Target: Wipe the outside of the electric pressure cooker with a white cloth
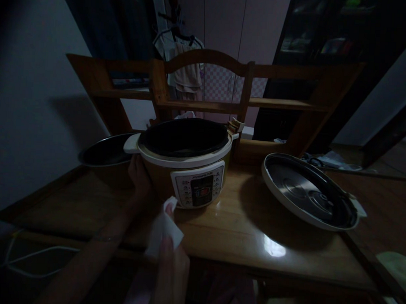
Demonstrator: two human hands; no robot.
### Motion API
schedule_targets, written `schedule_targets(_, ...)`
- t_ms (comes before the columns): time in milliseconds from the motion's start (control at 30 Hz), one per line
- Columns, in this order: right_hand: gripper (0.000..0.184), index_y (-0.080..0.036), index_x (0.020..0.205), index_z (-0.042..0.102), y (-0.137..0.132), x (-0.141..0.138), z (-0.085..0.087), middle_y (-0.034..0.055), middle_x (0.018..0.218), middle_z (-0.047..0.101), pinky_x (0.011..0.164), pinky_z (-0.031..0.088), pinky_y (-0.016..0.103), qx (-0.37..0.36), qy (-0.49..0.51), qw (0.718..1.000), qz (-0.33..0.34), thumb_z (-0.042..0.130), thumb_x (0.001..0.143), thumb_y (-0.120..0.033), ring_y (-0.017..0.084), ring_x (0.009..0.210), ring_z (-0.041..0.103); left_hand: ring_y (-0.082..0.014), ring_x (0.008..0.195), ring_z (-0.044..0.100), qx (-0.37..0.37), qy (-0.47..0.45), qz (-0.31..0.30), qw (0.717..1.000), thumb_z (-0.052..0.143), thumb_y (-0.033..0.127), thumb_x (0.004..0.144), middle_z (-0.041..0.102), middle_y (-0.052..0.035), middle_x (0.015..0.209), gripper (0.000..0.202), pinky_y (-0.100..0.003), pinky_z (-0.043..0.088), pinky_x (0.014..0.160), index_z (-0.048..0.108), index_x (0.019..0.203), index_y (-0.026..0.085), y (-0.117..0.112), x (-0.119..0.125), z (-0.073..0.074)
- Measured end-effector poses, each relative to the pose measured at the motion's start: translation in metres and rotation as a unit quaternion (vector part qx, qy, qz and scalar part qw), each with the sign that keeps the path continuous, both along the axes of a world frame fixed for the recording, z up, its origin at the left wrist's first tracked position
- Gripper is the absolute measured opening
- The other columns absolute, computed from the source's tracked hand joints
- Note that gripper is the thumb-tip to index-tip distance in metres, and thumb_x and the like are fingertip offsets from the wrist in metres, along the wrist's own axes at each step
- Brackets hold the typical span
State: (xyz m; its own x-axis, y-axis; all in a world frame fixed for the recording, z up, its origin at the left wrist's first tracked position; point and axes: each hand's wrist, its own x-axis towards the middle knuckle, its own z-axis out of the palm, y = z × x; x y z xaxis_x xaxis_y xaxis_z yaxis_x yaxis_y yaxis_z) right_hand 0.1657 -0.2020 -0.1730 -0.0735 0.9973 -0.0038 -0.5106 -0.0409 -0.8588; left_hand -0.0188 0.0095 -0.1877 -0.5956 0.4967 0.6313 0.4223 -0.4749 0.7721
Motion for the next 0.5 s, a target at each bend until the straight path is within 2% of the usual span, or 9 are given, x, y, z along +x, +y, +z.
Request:
schedule_targets(33,0.050,-0.022,0.141,0.062,-0.002,0.005,0.002,0.0081,0.142,0.065,0.121,0.040,0.052,0.062,-0.075,0.994,-0.043,0.057,0.097,-0.047,0.033,0.149,0.041,-0.0229,0.110,0.065,-0.001,-0.001,0.001,1.000,0.041,0.047,0.103,0.071,-0.0120,0.121,0.043,-0.036,0.048,0.099,0.069,0.120,0.018,0.001,-0.001,-0.001)
schedule_targets(67,0.051,-0.024,0.146,0.056,-0.002,0.010,0.004,0.0072,0.148,0.059,0.123,0.035,0.054,0.141,-0.164,0.972,-0.090,0.056,0.099,-0.042,0.033,0.152,0.035,-0.0230,0.109,0.065,-0.001,-0.002,0.003,1.000,0.041,0.047,0.103,0.072,-0.0118,0.120,0.043,-0.036,0.048,0.099,0.069,0.119,0.018,0.001,-0.001,-0.001)
schedule_targets(100,0.053,-0.024,0.152,0.050,0.000,0.014,0.007,0.0068,0.155,0.053,0.125,0.031,0.057,0.231,-0.259,0.928,-0.136,0.053,0.100,-0.036,0.034,0.155,0.029,-0.0231,0.109,0.065,-0.001,-0.002,0.004,1.000,0.042,0.046,0.103,0.072,-0.0117,0.120,0.043,-0.036,0.048,0.098,0.070,0.120,0.018,0.002,-0.001,-0.001)
schedule_targets(167,0.060,-0.023,0.160,0.034,0.012,0.019,0.015,0.0065,0.165,0.037,0.126,0.022,0.062,0.385,-0.409,0.805,-0.190,0.047,0.101,-0.025,0.035,0.158,0.015,-0.0233,0.109,0.065,0.002,0.000,0.002,1.000,0.042,0.046,0.103,0.072,-0.0119,0.121,0.043,-0.036,0.048,0.098,0.070,0.122,0.018,0.002,-0.001,0.000)
schedule_targets(233,0.065,-0.019,0.164,0.022,0.033,0.019,0.020,0.0057,0.170,0.024,0.127,0.015,0.064,0.468,-0.512,0.695,-0.187,0.041,0.102,-0.021,0.034,0.159,0.004,-0.0234,0.109,0.065,0.004,0.000,-0.002,1.000,0.042,0.046,0.104,0.072,-0.0121,0.121,0.043,-0.035,0.048,0.097,0.069,0.124,0.019,0.001,0.000,0.001)
schedule_targets(267,0.065,-0.019,0.164,0.021,0.045,0.018,0.021,0.0040,0.170,0.023,0.128,0.013,0.063,0.466,-0.556,0.667,-0.174,0.041,0.102,-0.021,0.033,0.160,0.004,-0.0233,0.110,0.065,0.004,0.000,-0.005,1.000,0.042,0.046,0.104,0.072,-0.0119,0.121,0.043,-0.035,0.048,0.097,0.069,0.124,0.019,0.000,0.001,0.001)
schedule_targets(367,0.060,-0.020,0.161,0.028,0.073,0.016,0.014,-0.0012,0.169,0.028,0.131,0.009,0.057,0.444,-0.621,0.626,-0.160,0.041,0.103,-0.019,0.027,0.160,0.009,-0.0233,0.112,0.065,0.004,-0.006,-0.019,1.000,0.042,0.046,0.104,0.071,-0.0109,0.124,0.042,-0.035,0.048,0.097,0.068,0.127,0.022,-0.001,0.002,0.002)
schedule_targets(500,0.058,-0.020,0.159,0.035,0.078,0.021,0.001,-0.0021,0.168,0.030,0.131,0.009,0.056,0.444,-0.631,0.620,-0.144,0.043,0.102,-0.017,0.027,0.160,0.010,-0.0232,0.109,0.066,0.004,-0.013,-0.021,1.000,0.043,0.048,0.103,0.072,-0.0110,0.121,0.043,-0.035,0.050,0.096,0.069,0.123,0.020,0.000,0.001,0.001)
